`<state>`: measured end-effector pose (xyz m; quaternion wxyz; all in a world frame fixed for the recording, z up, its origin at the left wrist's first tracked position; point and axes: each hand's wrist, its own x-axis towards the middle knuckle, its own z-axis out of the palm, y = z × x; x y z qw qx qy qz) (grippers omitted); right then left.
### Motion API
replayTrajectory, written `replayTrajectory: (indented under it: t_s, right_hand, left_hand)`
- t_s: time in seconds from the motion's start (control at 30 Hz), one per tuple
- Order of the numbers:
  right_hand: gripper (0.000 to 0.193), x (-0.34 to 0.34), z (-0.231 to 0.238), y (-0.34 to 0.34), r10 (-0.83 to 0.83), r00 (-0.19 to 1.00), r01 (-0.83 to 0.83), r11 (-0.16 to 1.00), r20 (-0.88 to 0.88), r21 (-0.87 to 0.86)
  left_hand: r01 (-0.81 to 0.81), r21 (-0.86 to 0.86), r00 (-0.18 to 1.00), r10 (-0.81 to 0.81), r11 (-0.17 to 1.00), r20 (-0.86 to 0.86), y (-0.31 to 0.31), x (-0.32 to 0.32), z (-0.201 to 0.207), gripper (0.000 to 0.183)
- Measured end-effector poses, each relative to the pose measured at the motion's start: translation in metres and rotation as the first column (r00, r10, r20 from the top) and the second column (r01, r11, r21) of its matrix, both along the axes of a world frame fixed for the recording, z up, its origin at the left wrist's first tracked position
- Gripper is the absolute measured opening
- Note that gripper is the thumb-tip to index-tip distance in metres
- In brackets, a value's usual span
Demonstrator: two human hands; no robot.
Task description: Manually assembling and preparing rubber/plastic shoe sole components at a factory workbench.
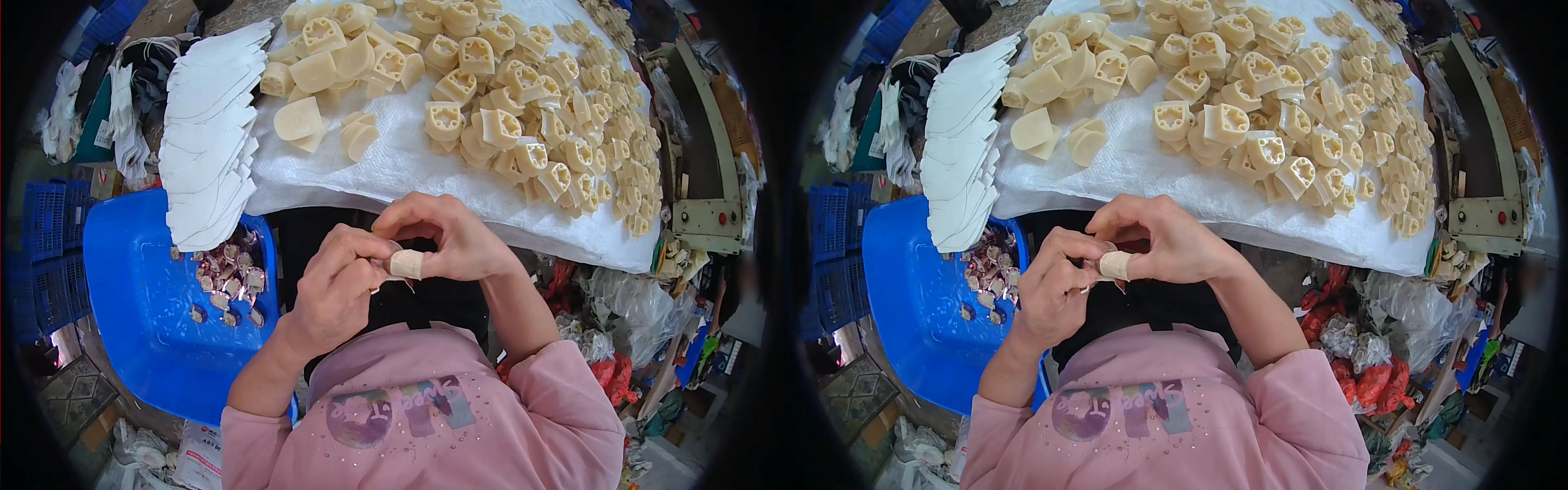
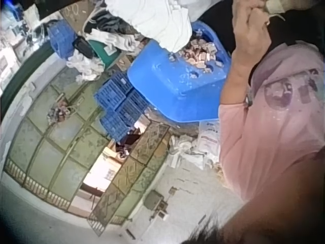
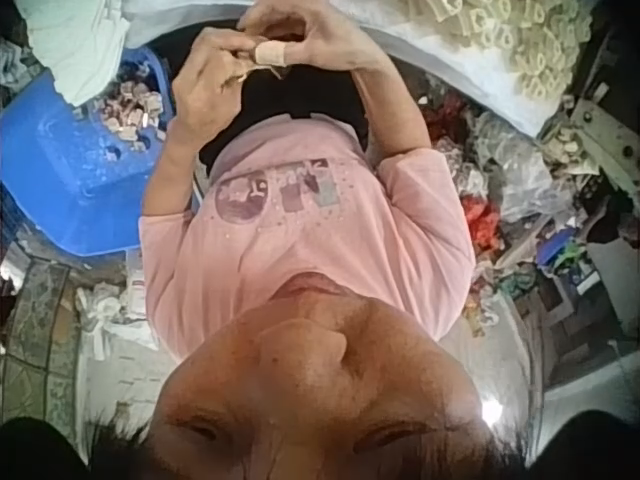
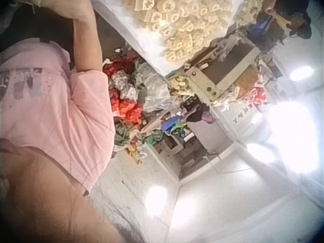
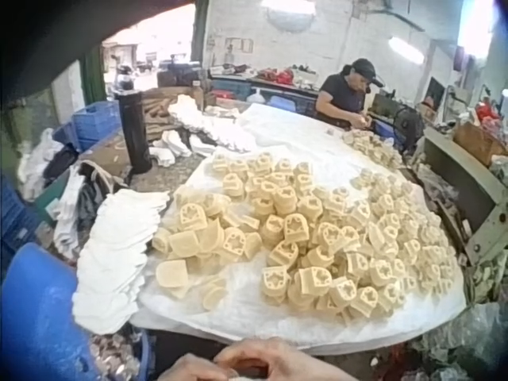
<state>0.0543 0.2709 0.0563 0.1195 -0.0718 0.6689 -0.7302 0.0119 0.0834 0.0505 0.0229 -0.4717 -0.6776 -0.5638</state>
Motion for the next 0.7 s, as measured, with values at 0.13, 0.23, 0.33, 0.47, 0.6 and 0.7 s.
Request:
replayTrajectory:
  t_s: [0.13,0.23,0.33,0.47,0.6,0.7]
  right_hand:
    - [0.036,-0.002,-0.006,-0.01,-0.06,0.99,0.063,0.998,0.129,-0.021]
    - [0.031,-0.001,-0.009,-0.02,-0.285,0.959,0.284,0.95,-0.01,0.131]
    - [0.03,0.003,-0.015,-0.02,-0.332,0.935,0.332,0.943,-0.125,-0.017]
    - [0.019,0.0,-0.017,-0.019,-0.26,0.903,0.293,0.955,-0.342,0.048]
    - [0.013,0.001,-0.01,-0.033,-0.37,0.842,0.462,0.871,-0.393,0.168]
    - [0.012,-0.002,-0.011,-0.029,-0.39,0.853,0.452,0.884,-0.347,0.118]
  left_hand:
    - [-0.055,-0.051,0.99,0.061,0.997,0.126,-0.002,0.001,-0.004,0.019]
    - [-0.115,0.089,0.913,0.07,0.989,0.403,0.003,0.004,-0.008,0.012]
    - [-0.354,0.157,0.625,0.109,0.922,0.773,0.012,0.009,0.009,0.014]
    - [-0.307,0.186,0.585,0.031,0.933,0.81,0.012,0.012,-0.004,0.011]
    - [-0.272,0.209,0.629,0.01,0.939,0.777,0.014,0.009,-0.006,0.01]
    - [-0.288,0.17,0.636,0.056,0.943,0.77,0.014,0.007,-0.005,0.009]
